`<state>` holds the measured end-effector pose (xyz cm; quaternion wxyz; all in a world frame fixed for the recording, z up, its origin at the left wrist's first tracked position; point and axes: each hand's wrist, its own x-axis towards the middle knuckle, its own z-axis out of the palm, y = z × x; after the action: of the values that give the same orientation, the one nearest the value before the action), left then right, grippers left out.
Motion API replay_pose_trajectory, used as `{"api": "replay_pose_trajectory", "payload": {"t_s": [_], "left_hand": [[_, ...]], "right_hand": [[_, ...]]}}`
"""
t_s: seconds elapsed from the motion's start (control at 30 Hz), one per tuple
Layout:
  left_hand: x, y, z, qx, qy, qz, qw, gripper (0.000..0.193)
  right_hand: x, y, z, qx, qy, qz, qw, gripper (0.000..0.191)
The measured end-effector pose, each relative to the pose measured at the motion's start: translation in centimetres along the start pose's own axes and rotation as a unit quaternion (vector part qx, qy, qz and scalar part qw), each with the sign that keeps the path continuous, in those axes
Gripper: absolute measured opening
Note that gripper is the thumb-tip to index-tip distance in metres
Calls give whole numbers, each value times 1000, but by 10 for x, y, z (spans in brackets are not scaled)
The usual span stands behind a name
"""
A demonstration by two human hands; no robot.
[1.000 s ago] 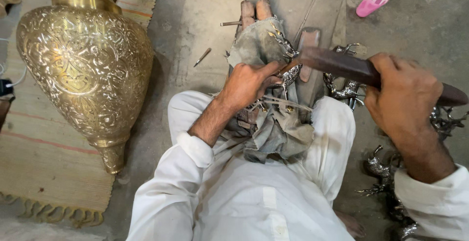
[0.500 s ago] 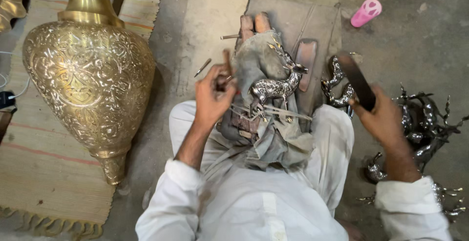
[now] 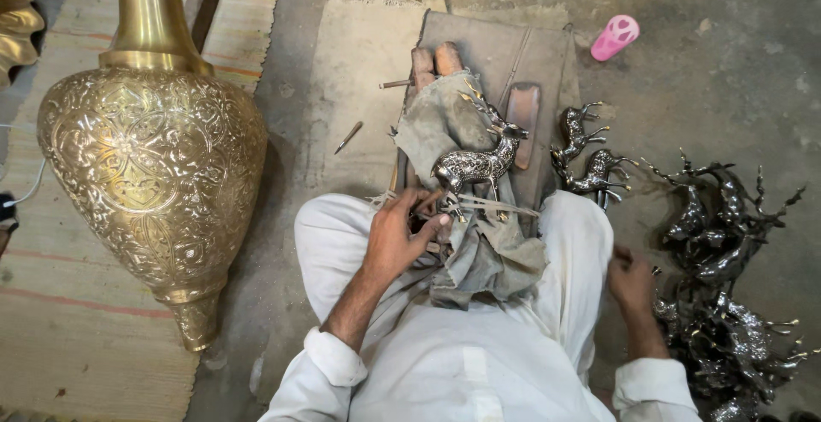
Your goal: The person sits on the workshop floor and hammers small silvered metal animal figurines with a hammer and punch, repositioning each figurine on a cloth pad to chase details into the surface. Finished pieces are set aside among a pile of similar figurines next to a large engraved brass vase.
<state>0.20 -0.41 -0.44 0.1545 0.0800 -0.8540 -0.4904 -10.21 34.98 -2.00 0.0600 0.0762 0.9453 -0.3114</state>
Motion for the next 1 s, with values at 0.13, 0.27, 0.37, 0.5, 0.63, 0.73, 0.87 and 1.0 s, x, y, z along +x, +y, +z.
{"api": "replay_pose_trajectory", "payload": {"t_s": [0.13,0.27,0.37,0.5,0.63,0.73,0.87,1.0], "left_hand": [[-4,-4,6,37,8,-26,999,31],[-5,-5,10,22,17,-34,999,26],[-6,-3,7,21,5,-31,999,26],[-9,-3,2,13,22,-38,999,24],[-14,-9,-1,-19,19,-63,998,23],[-14,-13,-1,-35,39,-46,998,28],[-7,-11,-7,-54,60,-28,996,31],[4,-6,-13,-69,64,2,996,28]], "right_hand": [[13,-70,6,219,-2,-135,966,37],[25,-157,21,352,-131,-193,907,51],[33,-203,32,314,-184,-179,914,46],[38,-221,40,281,-228,-211,908,37],[35,-203,38,367,-306,-201,855,34],[31,-187,30,395,-320,-155,847,30],[28,-172,16,461,-292,-161,823,29],[30,-162,7,495,-277,-157,809,26]]}}
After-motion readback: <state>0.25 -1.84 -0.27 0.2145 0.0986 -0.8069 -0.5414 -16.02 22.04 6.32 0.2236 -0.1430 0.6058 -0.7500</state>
